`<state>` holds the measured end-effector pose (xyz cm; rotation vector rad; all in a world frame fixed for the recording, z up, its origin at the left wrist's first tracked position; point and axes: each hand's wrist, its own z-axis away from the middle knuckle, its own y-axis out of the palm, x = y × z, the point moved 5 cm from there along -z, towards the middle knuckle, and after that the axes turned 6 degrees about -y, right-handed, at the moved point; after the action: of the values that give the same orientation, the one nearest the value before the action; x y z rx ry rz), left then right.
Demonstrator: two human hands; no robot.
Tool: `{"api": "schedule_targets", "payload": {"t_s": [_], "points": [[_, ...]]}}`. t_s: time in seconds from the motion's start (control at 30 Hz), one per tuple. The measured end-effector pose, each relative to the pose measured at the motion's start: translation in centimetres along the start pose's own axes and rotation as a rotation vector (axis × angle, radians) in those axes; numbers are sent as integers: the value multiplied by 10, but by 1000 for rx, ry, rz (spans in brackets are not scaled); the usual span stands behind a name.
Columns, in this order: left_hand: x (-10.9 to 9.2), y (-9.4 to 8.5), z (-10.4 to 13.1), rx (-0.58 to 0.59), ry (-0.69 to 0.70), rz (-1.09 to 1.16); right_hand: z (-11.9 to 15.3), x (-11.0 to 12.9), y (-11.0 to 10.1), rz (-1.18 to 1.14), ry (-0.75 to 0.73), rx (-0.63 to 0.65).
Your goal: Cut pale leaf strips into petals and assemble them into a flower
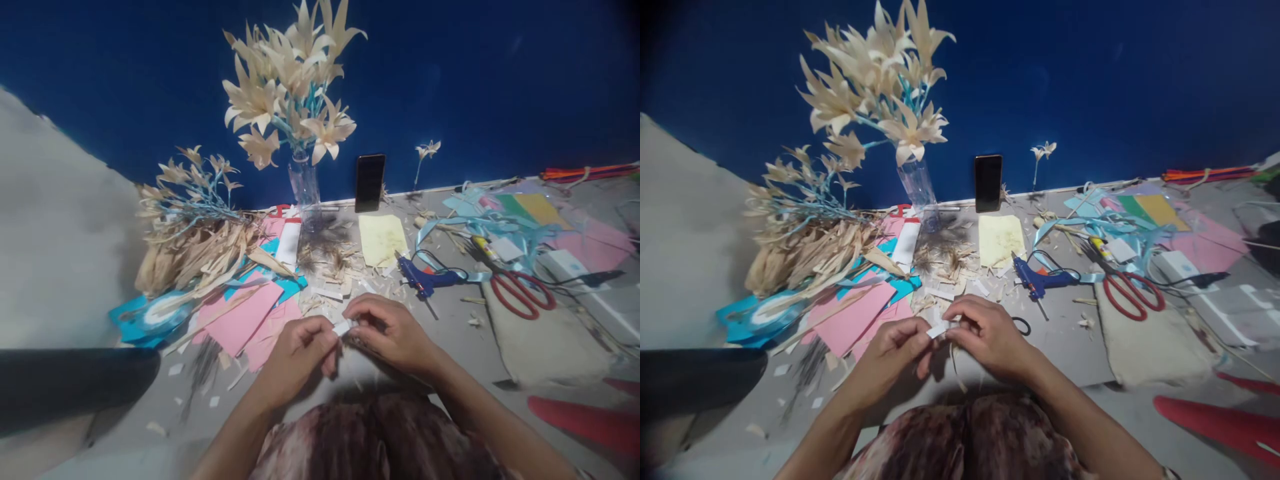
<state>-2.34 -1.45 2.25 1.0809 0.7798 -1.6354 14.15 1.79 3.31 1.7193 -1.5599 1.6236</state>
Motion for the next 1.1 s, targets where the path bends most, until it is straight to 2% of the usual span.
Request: {"api": "schedule_targets", "payload": {"t_s": [0.1,0.23,0.33,0.47,0.57,0.67,0.73,0.83,0.97,1.03,1.1], "points": [[1,5,0,-24,72,-76,1,1,0,-65,-17,-76],[-9,7,2,-181,298,-242,5,-1,0,-179,59,-201],[-14,9,6,-296,439,-380,7,-2,-2,-93,65,-285],[-14,13,9,-338,567,-477,8,4,-1,144,-88,-280],[-14,13,9,-359,618,-509,9,10,1,213,-195,-260],[-15,12,10,-407,681,-554,7,11,0,197,-200,-255],[-15,12,11,-441,719,-580,4,10,-8,166,-127,-293],[-15,12,12,-418,747,-605,-8,6,-18,86,19,-245],[-12,13,12,-290,669,-592,-25,5,-18,-34,15,-51],[-11,10,13,-250,602,-544,-30,1,-20,-37,19,-87],[-11,5,15,-238,560,-479,-32,-9,-26,-39,86,-220]]}}
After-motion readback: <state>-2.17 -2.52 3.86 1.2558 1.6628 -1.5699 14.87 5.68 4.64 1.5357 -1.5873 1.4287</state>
